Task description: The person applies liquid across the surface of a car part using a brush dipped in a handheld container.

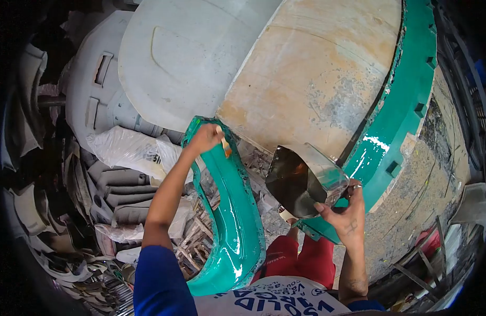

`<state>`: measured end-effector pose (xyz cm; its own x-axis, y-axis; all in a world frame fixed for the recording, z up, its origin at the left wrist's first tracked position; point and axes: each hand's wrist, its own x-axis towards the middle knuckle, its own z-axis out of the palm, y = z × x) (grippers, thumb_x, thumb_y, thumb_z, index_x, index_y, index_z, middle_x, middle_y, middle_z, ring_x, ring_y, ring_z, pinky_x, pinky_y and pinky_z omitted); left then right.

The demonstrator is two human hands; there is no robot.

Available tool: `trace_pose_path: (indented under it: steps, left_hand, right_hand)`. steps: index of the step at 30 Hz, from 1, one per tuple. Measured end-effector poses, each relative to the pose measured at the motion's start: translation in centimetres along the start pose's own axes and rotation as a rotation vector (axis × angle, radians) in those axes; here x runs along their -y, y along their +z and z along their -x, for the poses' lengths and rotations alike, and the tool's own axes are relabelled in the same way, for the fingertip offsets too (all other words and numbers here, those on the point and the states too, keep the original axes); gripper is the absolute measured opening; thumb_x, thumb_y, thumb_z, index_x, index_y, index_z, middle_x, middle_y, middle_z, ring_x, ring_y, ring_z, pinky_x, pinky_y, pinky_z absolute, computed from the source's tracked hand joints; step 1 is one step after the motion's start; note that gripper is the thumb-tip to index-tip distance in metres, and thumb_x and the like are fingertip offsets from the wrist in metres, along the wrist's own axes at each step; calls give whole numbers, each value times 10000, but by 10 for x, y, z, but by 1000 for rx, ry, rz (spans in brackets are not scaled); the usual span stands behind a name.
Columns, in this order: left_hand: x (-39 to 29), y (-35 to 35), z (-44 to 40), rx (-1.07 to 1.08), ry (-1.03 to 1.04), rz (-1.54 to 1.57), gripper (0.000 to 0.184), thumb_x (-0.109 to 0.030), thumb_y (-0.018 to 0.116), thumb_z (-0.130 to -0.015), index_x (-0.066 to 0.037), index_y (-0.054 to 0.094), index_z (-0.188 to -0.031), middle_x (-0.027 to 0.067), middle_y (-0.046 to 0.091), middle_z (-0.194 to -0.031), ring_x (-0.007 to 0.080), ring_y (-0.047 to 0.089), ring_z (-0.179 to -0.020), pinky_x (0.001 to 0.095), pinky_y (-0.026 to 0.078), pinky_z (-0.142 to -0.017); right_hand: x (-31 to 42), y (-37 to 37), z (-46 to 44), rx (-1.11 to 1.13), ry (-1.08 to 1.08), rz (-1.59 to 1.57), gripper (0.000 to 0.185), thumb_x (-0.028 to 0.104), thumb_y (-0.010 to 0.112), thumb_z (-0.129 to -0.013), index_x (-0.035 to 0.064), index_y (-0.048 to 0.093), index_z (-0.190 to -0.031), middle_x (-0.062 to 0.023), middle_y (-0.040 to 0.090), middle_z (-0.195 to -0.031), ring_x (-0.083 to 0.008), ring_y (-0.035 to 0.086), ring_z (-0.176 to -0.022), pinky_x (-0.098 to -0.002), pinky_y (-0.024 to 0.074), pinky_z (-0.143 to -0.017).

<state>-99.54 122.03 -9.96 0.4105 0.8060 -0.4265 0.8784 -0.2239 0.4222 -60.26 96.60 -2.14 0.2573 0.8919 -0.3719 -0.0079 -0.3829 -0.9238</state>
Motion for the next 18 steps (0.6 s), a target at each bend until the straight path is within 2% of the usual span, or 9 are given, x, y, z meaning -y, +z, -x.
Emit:
trace_pose_path:
  steps: [3, 4, 6, 8, 9, 11, 12, 14, 18]
  left_hand:
    - [28, -10, -29, -21, -121, 80, 243, -185, 627, -831, 31, 618, -720, 100, 636, -596, 172, 604, -518, 330, 473, -518]
    - [34, -14, -36, -4, -209, 57, 247, -177, 616, -831, 34, 621, -705, 112, 659, -598, 175, 622, -496, 323, 498, -518]
    - [40, -17, -41, -41, -219, 39, 276, -199, 618, -840, 39, 620, -699, 106, 650, -573, 169, 589, -436, 321, 482, -474]
    - [40, -19, -42, -99, -202, 35, 290, -211, 609, -855, 32, 618, -696, 120, 649, -580, 237, 609, -470, 344, 493, -507]
    - [37, -18, -41, -101, -203, 35, 290, -211, 609, -855, 32, 618, -696, 120, 649, -580, 237, 609, -470, 344, 493, -507]
    - [30, -13, -31, -283, -7, -198, 241, -185, 597, -885, 22, 636, -769, 133, 640, -678, 260, 619, -581, 370, 500, -569]
    - [27, -9, -26, -282, -5, -200, 241, -185, 597, -885, 22, 636, -769, 133, 640, -678, 260, 619, -581, 370, 500, -569]
    - [21, 0, -13, -180, 176, -408, 212, -186, 568, -922, -9, 636, -828, 159, 652, -885, 362, 626, -818, 450, 510, -728]
    - [7, 20, 3, 18, 211, -489, 199, -191, 549, -931, -19, 631, -874, 150, 610, -955, 346, 594, -932, 462, 499, -800]
  right_hand:
    - [0, -4, 2, 19, 3, -43, 632, 135, 822, -669, -15, 468, -1170, -113, 588, -1053, -194, 555, -957, -322, 485, -818]
    - [-2, -5, 3, 2, 22, -43, 658, 140, 850, -649, -29, 465, -1156, -137, 607, -1031, -216, 578, -945, -338, 486, -831]
    - [-1, -5, 3, -10, 38, -44, 685, 145, 877, -630, -44, 461, -1141, -162, 627, -1009, -237, 601, -932, -353, 486, -843]
    - [4, -5, 4, -4, 65, -108, 694, 127, 876, -626, -40, 450, -1147, -163, 623, -1012, -242, 600, -925, -356, 488, -836]
    - [4, -6, 3, -2, 64, -108, 694, 127, 876, -626, -40, 450, -1147, -163, 623, -1012, -242, 600, -925, -356, 488, -836]
    - [3, -6, 3, 8, 54, -49, 702, 123, 876, -622, -40, 443, -1150, -165, 619, -1014, -245, 596, -921, -355, 488, -835]
    - [2, -6, 3, 5, 54, -50, 702, 123, 876, -622, -40, 443, -1150, -165, 619, -1014, -245, 596, -921, -355, 488, -835]
    - [-1, -5, 4, 9, 43, -43, 694, 131, 876, -624, -42, 445, -1140, -168, 617, -1012, -246, 595, -921, -356, 488, -834]
    - [-3, -5, 4, 14, 30, -33, 697, 140, 878, -623, -46, 444, -1135, -171, 618, -1006, -246, 594, -920, -357, 487, -836]
